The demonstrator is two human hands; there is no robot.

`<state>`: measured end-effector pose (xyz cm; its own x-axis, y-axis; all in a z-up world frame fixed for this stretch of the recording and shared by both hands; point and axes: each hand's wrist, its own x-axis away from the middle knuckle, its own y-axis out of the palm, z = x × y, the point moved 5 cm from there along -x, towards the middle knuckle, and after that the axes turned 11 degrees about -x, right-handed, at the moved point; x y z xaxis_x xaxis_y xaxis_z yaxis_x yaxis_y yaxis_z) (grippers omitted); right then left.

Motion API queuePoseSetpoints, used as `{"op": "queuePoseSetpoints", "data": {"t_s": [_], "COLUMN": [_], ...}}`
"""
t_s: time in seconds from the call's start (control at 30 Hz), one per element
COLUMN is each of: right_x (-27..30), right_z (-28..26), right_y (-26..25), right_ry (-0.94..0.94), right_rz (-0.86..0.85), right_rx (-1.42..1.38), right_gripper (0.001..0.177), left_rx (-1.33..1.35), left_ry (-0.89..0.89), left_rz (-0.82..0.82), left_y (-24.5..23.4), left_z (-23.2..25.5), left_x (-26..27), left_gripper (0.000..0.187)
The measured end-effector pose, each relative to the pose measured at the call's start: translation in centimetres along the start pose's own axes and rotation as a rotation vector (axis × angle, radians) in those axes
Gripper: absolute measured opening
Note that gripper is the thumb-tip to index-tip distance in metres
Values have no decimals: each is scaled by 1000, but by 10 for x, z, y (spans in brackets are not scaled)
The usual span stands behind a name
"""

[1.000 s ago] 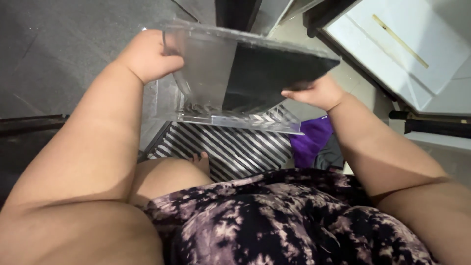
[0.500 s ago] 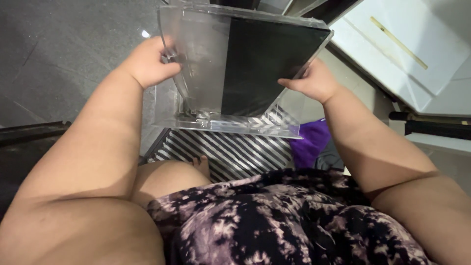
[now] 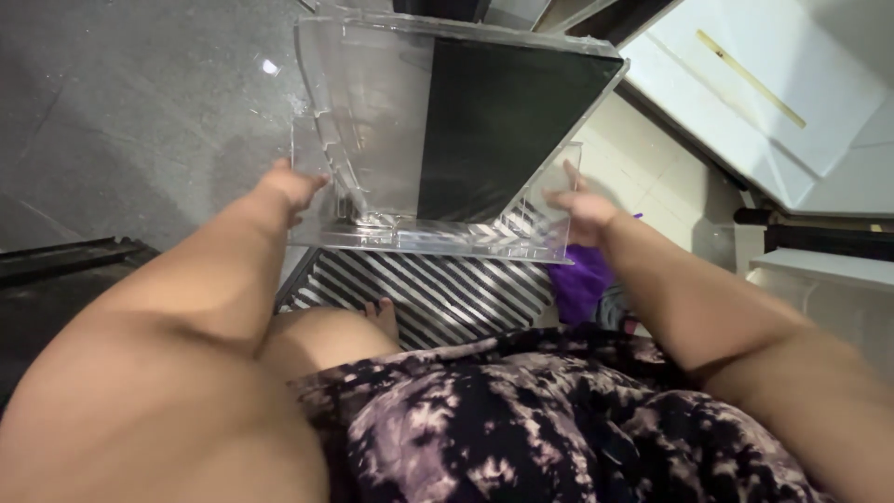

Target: Removing and cleaning refrigerator bins and shelves in a bathroom area.

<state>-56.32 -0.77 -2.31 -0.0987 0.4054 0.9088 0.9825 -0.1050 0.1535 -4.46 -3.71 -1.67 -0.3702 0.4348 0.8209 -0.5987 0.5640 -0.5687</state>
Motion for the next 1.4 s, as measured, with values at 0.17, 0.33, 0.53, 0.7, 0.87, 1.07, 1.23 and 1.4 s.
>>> {"op": "queuePoseSetpoints", "data": {"t_s": [0.17,0.33,0.53,0.7,0.87,1.07,1.23,1.4], "right_x": [-150,-43,-19,71,40,104,111,133], "right_z": [54,26,24,-13,1,-23,-16,-24], "right_y": [-99,-54,-49,-5,-55,-48,-77,-98], "right_ry": [-615,-161,-118,-77,-1059,-109,-115,-95], "right_rz": [-337,-161,-246,-65,-635,-71,-65,-19], "right_rx": [1063,429,422,442,1060,379,317,439], "right_gripper": [65,97,115,112,135,114,112,112], "left_rx": [66,107,311,114,184,52,-106,-167], "left_ry": [45,98,128,230,208,575,475,481], "left_rz": [-2,89,61,210,130,317,341,348], "left_y": [18,22,44,16,11,33,29,49], "left_z": [-8,-20,-45,-20,-10,-20,13,26], "left_x": [-45,-16,-12,59,84,43,113,129], "left_gripper": [55,48,52,46,54,47,46,48]}}
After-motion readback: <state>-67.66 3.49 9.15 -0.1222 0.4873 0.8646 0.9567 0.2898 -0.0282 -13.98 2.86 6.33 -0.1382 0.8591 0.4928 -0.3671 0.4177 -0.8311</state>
